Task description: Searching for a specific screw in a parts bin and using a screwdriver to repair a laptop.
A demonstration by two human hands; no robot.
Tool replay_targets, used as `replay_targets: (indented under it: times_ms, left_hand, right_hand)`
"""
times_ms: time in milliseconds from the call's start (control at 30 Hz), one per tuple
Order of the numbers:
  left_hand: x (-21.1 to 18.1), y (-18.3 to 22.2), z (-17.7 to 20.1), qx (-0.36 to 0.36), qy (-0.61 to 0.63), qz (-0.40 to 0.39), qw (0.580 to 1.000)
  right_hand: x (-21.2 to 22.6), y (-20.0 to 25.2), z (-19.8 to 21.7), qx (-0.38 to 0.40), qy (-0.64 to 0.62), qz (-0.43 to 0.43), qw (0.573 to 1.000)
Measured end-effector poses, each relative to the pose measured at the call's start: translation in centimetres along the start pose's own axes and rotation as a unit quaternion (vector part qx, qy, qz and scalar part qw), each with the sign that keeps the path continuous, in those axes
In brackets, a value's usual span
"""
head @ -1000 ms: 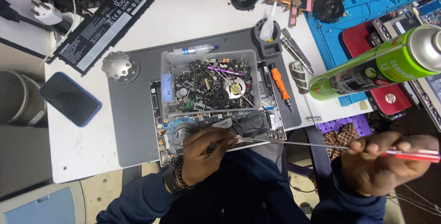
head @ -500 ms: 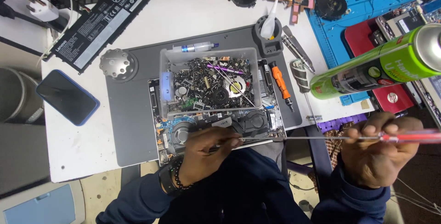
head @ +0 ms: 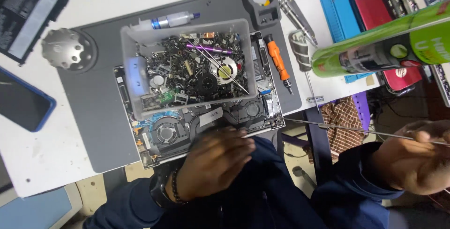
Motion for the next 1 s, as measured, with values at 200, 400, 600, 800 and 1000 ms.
replay_targets:
  times_ms: [200, 400, 600, 800, 1000]
  left_hand:
    - [0.1, -1.8, -4.5, 0.090, -0.139, -0.068, 0.984]
    - [0.8, -2.0, -6.9, 0.108, -0.288, -0.062, 0.949]
    - [0.9, -1.7, -7.2, 0.113, -0.350, -0.086, 0.926]
    - [1.0, -1.3, -7.8, 0.141, -0.349, -0.090, 0.922]
    - [0.9, -1.2, -7.8, 0.142, -0.386, -0.100, 0.906]
  right_hand:
    - [0.6, -5.8, 2.5, -0.071, -0.871, -0.423, 0.242]
    - [-1.0, -4.4, 1.9, 0.006, -0.949, -0.262, 0.174]
    - [-1.6, -3.4, 0.9, -0.034, -0.909, -0.340, 0.239]
    - [-1.1, -3.9, 2.0, 0.004, -0.909, -0.362, 0.205]
    - [-0.6, -3.5, 1.8, 0.086, -0.939, -0.309, 0.124]
Point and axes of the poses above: each hand's wrist, its own y-axis away from the middle knuckle, its own z-axis out of the back of the hand, x = y × z, the point moved 3 cm from there along -y, towards the middle knuckle, and after that the axes turned 15 degrees about -y, right-handed, at the moved point
